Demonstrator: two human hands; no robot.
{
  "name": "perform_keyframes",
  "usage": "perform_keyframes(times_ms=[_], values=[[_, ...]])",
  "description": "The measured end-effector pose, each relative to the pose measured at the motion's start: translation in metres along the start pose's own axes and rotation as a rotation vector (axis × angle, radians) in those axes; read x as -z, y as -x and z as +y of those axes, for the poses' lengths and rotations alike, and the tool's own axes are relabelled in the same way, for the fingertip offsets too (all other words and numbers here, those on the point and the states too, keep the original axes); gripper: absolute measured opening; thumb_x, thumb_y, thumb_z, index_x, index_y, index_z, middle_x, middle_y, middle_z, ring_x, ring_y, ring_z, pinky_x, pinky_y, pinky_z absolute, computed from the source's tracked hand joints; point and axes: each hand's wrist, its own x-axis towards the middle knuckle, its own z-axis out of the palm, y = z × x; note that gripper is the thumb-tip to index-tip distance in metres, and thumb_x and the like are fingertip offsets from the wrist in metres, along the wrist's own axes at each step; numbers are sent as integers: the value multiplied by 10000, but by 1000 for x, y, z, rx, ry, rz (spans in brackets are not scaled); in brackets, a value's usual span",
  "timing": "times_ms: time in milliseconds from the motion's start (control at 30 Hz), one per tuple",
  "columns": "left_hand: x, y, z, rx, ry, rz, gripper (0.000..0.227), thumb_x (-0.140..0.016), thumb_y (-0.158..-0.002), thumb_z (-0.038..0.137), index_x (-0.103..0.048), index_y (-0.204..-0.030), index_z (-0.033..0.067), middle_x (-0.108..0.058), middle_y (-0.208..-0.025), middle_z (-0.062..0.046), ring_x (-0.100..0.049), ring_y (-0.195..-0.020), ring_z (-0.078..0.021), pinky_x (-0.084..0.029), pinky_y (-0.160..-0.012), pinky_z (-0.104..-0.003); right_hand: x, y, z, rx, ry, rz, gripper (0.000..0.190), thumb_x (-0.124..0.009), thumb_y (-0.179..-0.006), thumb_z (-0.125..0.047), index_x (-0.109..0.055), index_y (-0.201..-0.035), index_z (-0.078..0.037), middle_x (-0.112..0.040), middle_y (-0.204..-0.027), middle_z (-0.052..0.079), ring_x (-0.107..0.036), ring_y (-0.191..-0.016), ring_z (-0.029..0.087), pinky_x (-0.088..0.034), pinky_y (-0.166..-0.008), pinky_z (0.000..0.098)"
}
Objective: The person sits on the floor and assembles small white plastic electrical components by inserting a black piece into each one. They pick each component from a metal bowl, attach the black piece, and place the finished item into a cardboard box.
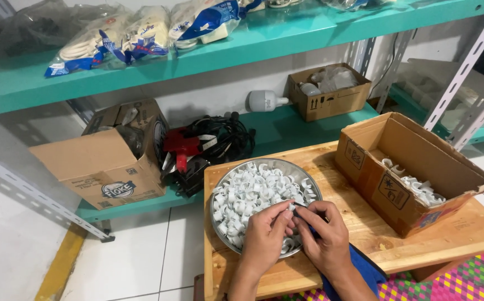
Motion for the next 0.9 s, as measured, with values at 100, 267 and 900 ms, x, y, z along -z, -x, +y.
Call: perform_keyframes(times_ms=[100,267,900], values=[[-1,-1,-7,-70,-138,26,373,-544,-1006,243,-722,-1295,88,-726,-811,-23,-680,-752,-127,-588,-678,-286,-1,3,3,39,35,-13,223,-710,-927,-37,-692,-1148,-59,-605,-986,143,-630,-834,259,-523,-711,342],[-3,2,0,-79,-186,4,392,-509,-1018,237,-690,-1320,64,-718,-918,-43,-660,-794,-145,-543,-681,-292,0,1,-2,52,151,-51,131,-688,-945,-67,-680,-1071,-32,-602,-948,135,-614,-828,273,-520,-699,360],[3,-5,-9,69,162,-64,361,-446,-1074,256,-728,-1155,47,-564,-724,-6,-515,-691,-124,-432,-666,-261,3,0,-3,-82,-73,66,111,-678,-924,-27,-678,-1033,-7,-676,-945,159,-668,-884,278,-538,-795,340]])
